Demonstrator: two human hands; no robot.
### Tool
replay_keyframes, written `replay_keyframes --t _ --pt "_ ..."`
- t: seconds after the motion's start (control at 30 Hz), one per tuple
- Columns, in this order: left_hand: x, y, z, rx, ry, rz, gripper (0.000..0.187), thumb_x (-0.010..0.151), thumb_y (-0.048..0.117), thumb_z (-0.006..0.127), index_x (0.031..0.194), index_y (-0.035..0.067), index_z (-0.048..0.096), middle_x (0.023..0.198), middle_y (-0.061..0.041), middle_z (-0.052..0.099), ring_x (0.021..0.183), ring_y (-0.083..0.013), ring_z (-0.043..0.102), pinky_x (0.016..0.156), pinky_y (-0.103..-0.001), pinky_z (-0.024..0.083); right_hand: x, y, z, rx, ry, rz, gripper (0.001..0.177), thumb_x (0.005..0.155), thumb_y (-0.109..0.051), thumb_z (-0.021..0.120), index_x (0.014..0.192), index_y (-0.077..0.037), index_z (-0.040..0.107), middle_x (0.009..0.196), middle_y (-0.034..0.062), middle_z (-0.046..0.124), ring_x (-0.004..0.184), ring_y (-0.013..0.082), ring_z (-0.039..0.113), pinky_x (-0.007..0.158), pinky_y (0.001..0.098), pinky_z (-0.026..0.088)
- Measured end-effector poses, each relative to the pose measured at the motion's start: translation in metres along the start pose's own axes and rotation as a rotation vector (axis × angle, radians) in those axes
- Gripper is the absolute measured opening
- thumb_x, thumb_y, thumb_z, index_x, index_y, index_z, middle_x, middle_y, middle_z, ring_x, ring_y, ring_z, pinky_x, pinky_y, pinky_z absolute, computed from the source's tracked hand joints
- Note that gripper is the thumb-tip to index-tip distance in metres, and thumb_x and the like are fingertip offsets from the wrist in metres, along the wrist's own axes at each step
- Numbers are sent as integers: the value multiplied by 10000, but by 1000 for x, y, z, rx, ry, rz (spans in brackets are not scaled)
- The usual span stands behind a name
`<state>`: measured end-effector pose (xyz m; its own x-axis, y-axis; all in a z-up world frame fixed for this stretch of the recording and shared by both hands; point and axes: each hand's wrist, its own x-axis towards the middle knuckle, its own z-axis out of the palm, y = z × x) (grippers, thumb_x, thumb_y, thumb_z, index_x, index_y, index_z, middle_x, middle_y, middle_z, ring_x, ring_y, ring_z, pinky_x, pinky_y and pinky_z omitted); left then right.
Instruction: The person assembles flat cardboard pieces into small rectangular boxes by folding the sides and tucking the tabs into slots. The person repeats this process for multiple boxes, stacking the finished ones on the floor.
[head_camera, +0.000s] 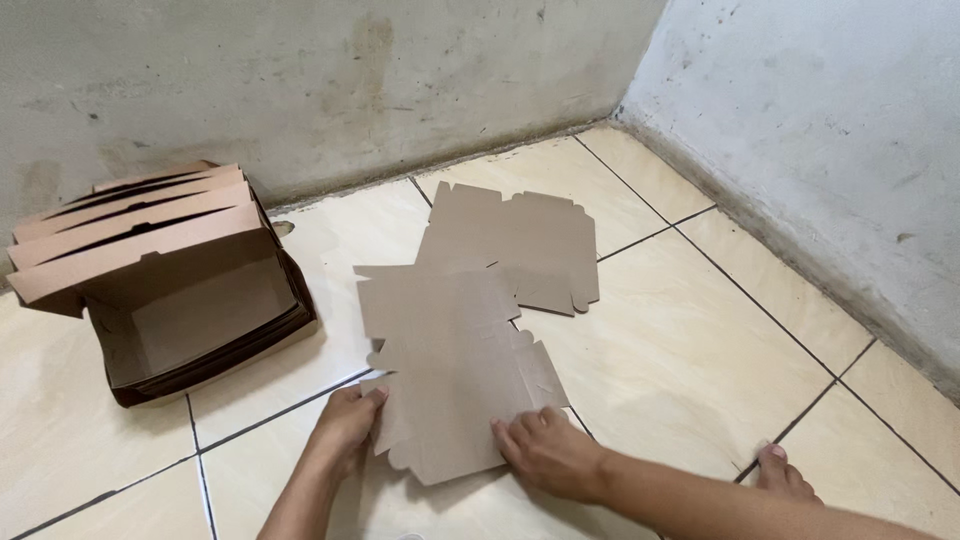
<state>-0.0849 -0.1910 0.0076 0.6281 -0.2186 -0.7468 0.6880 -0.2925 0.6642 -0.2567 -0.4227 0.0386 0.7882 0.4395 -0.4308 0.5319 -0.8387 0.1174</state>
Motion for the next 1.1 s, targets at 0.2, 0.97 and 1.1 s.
replay_keyframes --t 0.2,0.97,1.1 --pt "-23 -30 17 -430 -57 122 559 992 210 577 1501 67 396 1392 -304 555 1304 -469 590 941 -546 586 11 -10 16 23 78 -39 258 997 -162 529 1133 48 597 1075 177 623 1034 319 580 835 459 500" --pt "-25 18 21 1175 -224 524 175 941 270 705 912 111 772 825 -53 738 804 -203 701 843 -385 556 38 22 -16 1001 166 570 419 897 -315 717 1217 -92 563 947 187 751 908 307 735 827 401 558" --pt "-29 50 18 1057 -308 434 195 870 291 787 866 103 734 801 -67 731 793 -174 683 824 -372 550 41 22 -34 868 166 677 566 834 -434 789 1228 -112 542 1108 122 657 1066 282 635 919 406 520"
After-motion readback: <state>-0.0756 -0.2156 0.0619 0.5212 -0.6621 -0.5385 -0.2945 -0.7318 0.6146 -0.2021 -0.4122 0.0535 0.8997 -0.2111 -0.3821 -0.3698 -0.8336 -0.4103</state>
